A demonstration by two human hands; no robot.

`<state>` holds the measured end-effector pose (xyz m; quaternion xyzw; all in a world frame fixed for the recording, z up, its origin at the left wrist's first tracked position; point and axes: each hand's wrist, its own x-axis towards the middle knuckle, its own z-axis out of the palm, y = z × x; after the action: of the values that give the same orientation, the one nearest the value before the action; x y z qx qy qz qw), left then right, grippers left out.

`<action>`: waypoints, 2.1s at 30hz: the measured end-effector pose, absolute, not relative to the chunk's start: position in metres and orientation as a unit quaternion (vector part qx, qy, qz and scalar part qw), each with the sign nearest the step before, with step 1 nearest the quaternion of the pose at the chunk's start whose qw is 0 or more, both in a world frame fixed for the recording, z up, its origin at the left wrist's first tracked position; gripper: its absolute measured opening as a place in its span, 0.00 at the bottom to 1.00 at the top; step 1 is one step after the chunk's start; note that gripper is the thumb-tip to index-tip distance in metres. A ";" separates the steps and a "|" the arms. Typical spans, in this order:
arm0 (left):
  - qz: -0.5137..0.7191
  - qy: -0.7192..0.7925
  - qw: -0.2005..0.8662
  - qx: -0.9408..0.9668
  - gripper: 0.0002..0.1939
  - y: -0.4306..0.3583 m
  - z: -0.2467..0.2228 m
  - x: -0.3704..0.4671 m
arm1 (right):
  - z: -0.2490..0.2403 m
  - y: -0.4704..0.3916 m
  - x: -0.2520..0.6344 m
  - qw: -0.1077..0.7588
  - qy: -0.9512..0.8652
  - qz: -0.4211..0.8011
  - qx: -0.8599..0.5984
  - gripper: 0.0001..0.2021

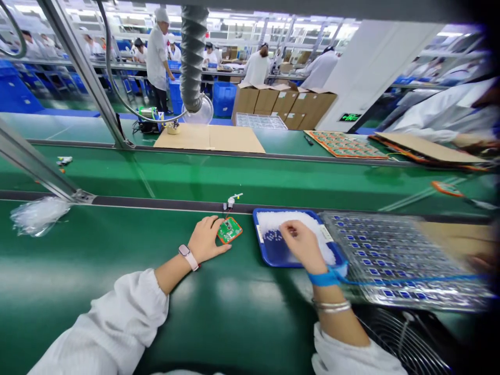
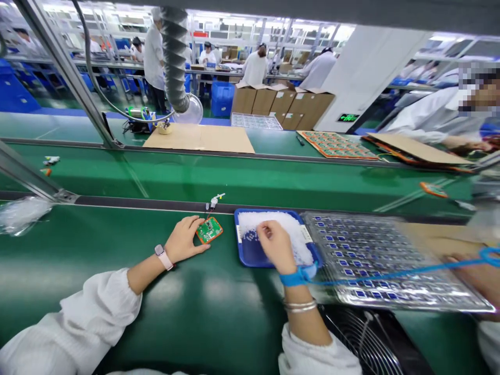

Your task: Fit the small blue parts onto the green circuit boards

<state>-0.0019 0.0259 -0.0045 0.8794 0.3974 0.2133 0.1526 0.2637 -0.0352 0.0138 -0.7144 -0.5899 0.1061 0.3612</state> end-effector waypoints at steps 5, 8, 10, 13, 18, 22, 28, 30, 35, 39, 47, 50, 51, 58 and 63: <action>0.193 0.376 0.172 0.890 0.32 0.035 -0.006 0.005 | -0.015 -0.036 0.304 0.296 -0.620 0.094 -0.720 0.10; 0.184 0.327 0.210 0.903 0.31 0.037 -0.003 -0.005 | -0.022 -0.035 0.304 0.281 -0.627 0.092 -0.720 0.09; 0.165 0.286 0.234 0.915 0.32 0.036 0.000 -0.014 | -0.023 -0.035 0.303 0.272 -0.631 0.098 -0.720 0.08; 0.136 0.234 0.266 0.925 0.33 0.032 0.004 -0.028 | -0.023 -0.036 0.304 0.261 -0.641 0.102 -0.715 0.08; 0.133 0.210 0.288 0.925 0.32 0.021 -0.002 -0.036 | -0.027 -0.036 0.308 0.254 -0.659 0.100 -0.701 0.09; 0.157 0.222 0.279 0.921 0.30 0.014 -0.007 -0.033 | -0.032 -0.036 0.315 0.254 -0.667 0.105 -0.692 0.09; 0.244 0.277 0.315 0.874 0.13 0.015 0.000 -0.018 | -0.002 -0.040 0.264 0.363 -0.658 0.109 -0.651 0.08; 0.290 0.298 0.350 0.839 0.07 0.017 0.001 -0.009 | 0.006 -0.043 0.225 0.400 -0.677 0.163 -0.596 0.09; 0.297 0.308 0.397 0.812 0.05 0.017 0.000 0.002 | -0.007 -0.047 0.158 0.428 -0.669 0.264 -0.548 0.08; 0.261 0.328 0.389 0.820 0.05 0.016 -0.001 -0.002 | -0.022 -0.045 0.156 0.417 -0.662 0.281 -0.556 0.08; 0.223 0.362 0.363 0.829 0.06 0.017 -0.001 0.002 | -0.022 -0.040 0.161 0.384 -0.667 0.302 -0.563 0.08; 0.206 0.369 0.364 0.830 0.06 0.020 -0.001 0.004 | -0.021 -0.039 0.158 0.376 -0.666 0.301 -0.570 0.08; 0.205 0.370 0.364 0.830 0.06 0.021 -0.001 0.003 | -0.020 -0.039 0.157 0.375 -0.664 0.299 -0.574 0.08; 0.244 0.321 0.346 0.847 0.03 0.018 -0.005 -0.006 | 0.003 -0.046 0.193 0.417 -0.659 0.187 -0.597 0.08; 0.229 0.310 0.331 0.861 0.05 0.017 -0.007 -0.008 | -0.011 -0.045 0.270 0.376 -0.584 0.082 -0.715 0.07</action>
<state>-0.0083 0.0173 -0.0067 0.8615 0.3098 0.2292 0.3307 0.2704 -0.0452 -0.0109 -0.7149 -0.5836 0.0824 0.3761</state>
